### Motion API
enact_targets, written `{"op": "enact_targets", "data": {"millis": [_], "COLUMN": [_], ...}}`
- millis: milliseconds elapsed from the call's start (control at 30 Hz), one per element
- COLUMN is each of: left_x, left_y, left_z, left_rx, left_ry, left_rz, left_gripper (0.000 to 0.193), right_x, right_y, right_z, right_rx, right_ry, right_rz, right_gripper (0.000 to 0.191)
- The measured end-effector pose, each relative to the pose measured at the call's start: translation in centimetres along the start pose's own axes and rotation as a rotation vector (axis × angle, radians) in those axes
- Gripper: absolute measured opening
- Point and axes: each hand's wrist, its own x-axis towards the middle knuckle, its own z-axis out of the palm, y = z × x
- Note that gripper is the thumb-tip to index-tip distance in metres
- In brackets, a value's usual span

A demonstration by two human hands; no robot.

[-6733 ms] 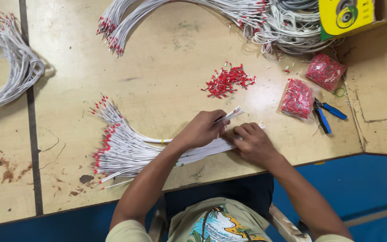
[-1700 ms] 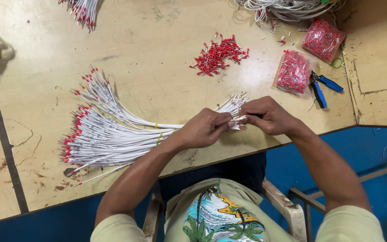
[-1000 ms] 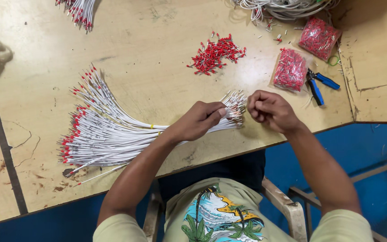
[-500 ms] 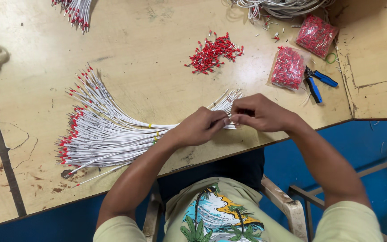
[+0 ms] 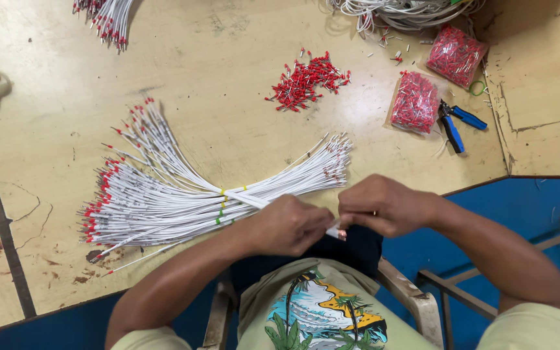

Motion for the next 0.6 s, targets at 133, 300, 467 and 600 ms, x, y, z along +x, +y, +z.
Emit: {"op": "enact_targets", "data": {"millis": [133,300,467,600], "left_x": [-2.0,-1.4,0.7,2.2], "left_y": [0.8,0.2,-1.5,-3.5], "left_z": [-2.4,-2.9,-2.8,-3.5], "left_rx": [-0.051,-0.04,-0.074,-0.221], "left_ry": [0.085,0.2,0.203,0.212], "left_rz": [-0.044,-0.173,-0.281,-0.322], "left_gripper": [0.003,0.012,0.021,0.019], "right_x": [-4.2,-6.6,-7.4,-6.7], "right_y": [1.2,5.7,11.5,12.1], "right_z": [-2.9,-0.5,3.4,0.4], "right_rx": [0.302,0.941,1.142,1.036], "right_ry": [0.501,0.659,0.618,0.763], "right_rz": [0.097,0.456,0.636,0.696], "right_gripper": [0.008,0.024,0.025,0.03]}}
